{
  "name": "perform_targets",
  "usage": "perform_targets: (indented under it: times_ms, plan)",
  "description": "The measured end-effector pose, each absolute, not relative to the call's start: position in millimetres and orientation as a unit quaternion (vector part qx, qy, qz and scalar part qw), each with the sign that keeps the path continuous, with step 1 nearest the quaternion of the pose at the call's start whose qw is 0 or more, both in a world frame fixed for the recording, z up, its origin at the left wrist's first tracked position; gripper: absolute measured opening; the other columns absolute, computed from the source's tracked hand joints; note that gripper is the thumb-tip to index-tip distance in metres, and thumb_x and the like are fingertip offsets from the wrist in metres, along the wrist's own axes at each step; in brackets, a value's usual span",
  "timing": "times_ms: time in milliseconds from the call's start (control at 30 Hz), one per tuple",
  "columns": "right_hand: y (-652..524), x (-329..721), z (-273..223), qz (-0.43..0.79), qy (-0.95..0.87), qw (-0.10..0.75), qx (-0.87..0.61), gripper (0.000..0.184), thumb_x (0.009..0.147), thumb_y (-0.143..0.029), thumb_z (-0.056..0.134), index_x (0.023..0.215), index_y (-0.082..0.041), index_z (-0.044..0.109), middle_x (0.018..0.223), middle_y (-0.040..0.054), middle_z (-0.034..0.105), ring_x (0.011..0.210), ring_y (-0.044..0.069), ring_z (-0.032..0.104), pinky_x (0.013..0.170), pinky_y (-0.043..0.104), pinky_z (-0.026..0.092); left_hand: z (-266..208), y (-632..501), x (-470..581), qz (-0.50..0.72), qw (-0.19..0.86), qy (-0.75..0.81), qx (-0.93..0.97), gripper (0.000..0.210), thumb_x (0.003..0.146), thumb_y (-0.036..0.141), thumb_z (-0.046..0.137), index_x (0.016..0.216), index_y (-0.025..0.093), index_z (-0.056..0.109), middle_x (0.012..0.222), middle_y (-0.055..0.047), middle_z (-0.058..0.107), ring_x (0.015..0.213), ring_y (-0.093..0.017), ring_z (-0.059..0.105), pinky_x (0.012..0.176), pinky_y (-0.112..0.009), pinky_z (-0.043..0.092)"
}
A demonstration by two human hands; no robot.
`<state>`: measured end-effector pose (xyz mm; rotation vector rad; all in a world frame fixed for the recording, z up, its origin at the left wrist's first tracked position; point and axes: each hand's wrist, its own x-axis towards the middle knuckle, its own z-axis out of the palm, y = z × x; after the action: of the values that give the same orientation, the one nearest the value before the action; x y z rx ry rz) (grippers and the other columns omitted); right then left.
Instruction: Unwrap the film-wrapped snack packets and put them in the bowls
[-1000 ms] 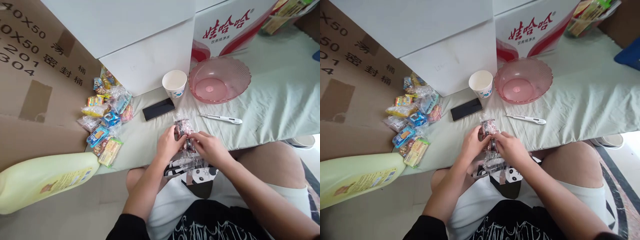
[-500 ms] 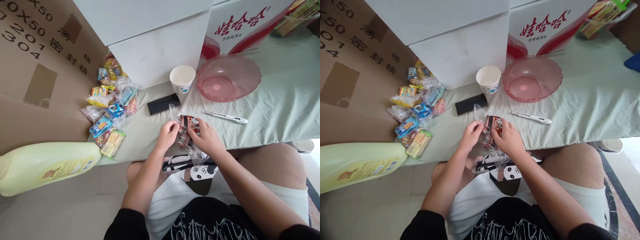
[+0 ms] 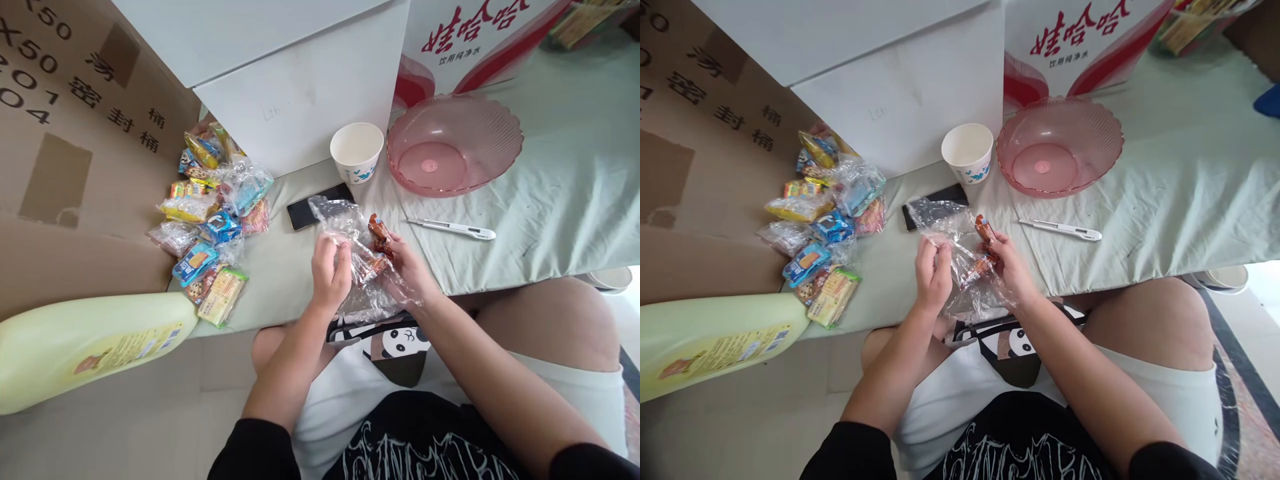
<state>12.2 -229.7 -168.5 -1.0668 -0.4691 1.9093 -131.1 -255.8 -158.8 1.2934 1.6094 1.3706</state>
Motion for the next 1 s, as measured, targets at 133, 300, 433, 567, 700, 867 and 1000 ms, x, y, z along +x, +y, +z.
perform_targets:
  times_ms: [133,300,433,567,700,867,1000]
  plan:
    - [-230.8,15.0,-169.8,0.745,-0.162,0.469,-0.445,0.039,0.074,-0.042,0.068,0.11,-0.028,0.058,0.084,-0.0038,0.066,0.07,0.017,0.065,0.061,0.03,0.054,-157.6,-257.4,-143.4,0.582,0.402,0.587,0.394,0.032,0.093,0.054,0.05,0.083,0.024,0.049,0.08,-0.002,0.054,0.07,-0.016,0.051,0.07,-0.032,0.048]
    - [-233.7,4.3,-160.3,0.747,-0.052,0.494,-0.442,0.035,0.07,-0.038,0.068,0.102,-0.026,0.06,0.082,-0.0019,0.067,0.06,0.015,0.058,0.051,0.028,0.051,-142.3,-251.9,-140.4,0.583,0.517,0.558,0.284,0.029,0.096,0.05,0.034,0.084,0.024,0.039,0.08,-0.003,0.048,0.07,-0.017,0.049,0.068,-0.034,0.049]
    - [-242.7,-8.5,-159.0,0.768,-0.026,0.475,-0.427,0.037,0.069,-0.038,0.069,0.103,-0.027,0.058,0.083,-0.0037,0.066,0.065,0.016,0.062,0.061,0.032,0.057,-137.1,-247.5,-138.0,0.573,0.52,0.556,0.304,0.036,0.097,0.055,0.026,0.081,0.024,0.037,0.075,-0.002,0.036,0.067,-0.017,0.04,0.066,-0.035,0.045]
    - [-253.8,-15.3,-155.2,0.783,-0.064,0.448,-0.427,0.043,0.071,-0.035,0.07,0.111,-0.032,0.054,0.088,-0.0052,0.065,0.076,0.018,0.066,0.065,0.033,0.059,-136.2,-245.1,-153.8,0.591,0.482,0.552,0.336,0.039,0.095,0.059,0.029,0.078,0.024,0.037,0.074,-0.002,0.035,0.068,-0.018,0.036,0.069,-0.036,0.042]
    - [-266.5,-23.9,-145.1,0.819,-0.089,0.387,-0.415,0.049,0.072,-0.031,0.071,0.115,-0.035,0.048,0.101,-0.007,0.067,0.077,0.015,0.066,0.057,0.027,0.055,-130.7,-248.6,-162.5,0.603,0.475,0.528,0.363,0.039,0.092,0.059,0.035,0.075,0.023,0.034,0.074,-0.001,0.035,0.066,-0.017,0.035,0.067,-0.034,0.042]
    - [-273.5,-21.1,-143.7,0.82,-0.076,0.388,-0.413,0.046,0.07,-0.03,0.073,0.111,-0.031,0.052,0.091,-0.0062,0.068,0.062,0.011,0.06,0.044,0.019,0.042,-127.4,-248.4,-172.9,0.642,0.471,0.499,0.342,0.038,0.093,0.054,0.037,0.074,0.023,0.031,0.073,0.0,0.028,0.062,-0.016,0.029,0.063,-0.033,0.04]
    - [-253.8,6.6,-140.9,0.802,-0.13,0.42,-0.405,0.039,0.07,-0.037,0.071,0.105,-0.028,0.056,0.085,-0.0037,0.067,0.062,0.012,0.06,0.043,0.02,0.039,-128.3,-248.1,-191.3,0.647,0.439,0.502,0.369,0.039,0.092,0.058,0.036,0.074,0.023,0.032,0.074,-0.001,0.03,0.066,-0.018,0.028,0.069,-0.035,0.038]
